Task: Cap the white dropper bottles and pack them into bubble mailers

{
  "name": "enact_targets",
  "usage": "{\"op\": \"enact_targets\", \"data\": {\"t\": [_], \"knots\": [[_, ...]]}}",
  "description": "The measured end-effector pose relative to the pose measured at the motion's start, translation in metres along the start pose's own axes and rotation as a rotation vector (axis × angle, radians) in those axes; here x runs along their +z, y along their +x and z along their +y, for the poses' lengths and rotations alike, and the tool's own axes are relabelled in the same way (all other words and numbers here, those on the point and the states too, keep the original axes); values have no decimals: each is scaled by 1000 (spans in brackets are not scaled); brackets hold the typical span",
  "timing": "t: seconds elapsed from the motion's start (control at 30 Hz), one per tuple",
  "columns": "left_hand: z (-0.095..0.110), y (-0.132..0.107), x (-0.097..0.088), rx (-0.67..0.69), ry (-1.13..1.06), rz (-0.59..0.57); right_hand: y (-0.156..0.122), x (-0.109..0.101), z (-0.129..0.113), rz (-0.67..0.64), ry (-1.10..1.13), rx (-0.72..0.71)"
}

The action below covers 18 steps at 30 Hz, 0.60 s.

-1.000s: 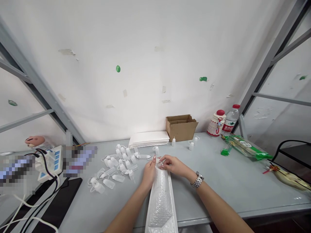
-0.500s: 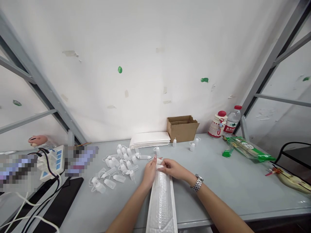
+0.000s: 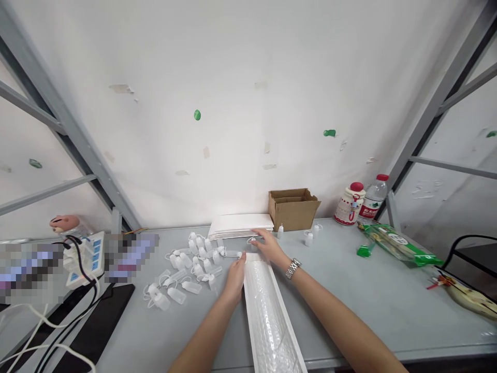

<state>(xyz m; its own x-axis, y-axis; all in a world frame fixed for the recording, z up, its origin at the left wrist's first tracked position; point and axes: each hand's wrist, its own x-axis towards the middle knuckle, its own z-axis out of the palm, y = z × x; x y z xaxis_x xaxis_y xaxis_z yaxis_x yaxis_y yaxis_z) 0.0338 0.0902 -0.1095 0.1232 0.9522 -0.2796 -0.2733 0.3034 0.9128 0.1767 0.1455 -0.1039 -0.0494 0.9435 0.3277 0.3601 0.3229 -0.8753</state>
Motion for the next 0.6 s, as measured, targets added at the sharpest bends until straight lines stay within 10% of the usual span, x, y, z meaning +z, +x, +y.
{"op": "enact_targets", "data": {"t": [0.3,0.6], "knots": [[0,1,1,-2,-10,33,-29,-2,-15,32,321,18],[-3,1,-1,80,-16,54,-42,-1,-24,-278,129,110]]}}
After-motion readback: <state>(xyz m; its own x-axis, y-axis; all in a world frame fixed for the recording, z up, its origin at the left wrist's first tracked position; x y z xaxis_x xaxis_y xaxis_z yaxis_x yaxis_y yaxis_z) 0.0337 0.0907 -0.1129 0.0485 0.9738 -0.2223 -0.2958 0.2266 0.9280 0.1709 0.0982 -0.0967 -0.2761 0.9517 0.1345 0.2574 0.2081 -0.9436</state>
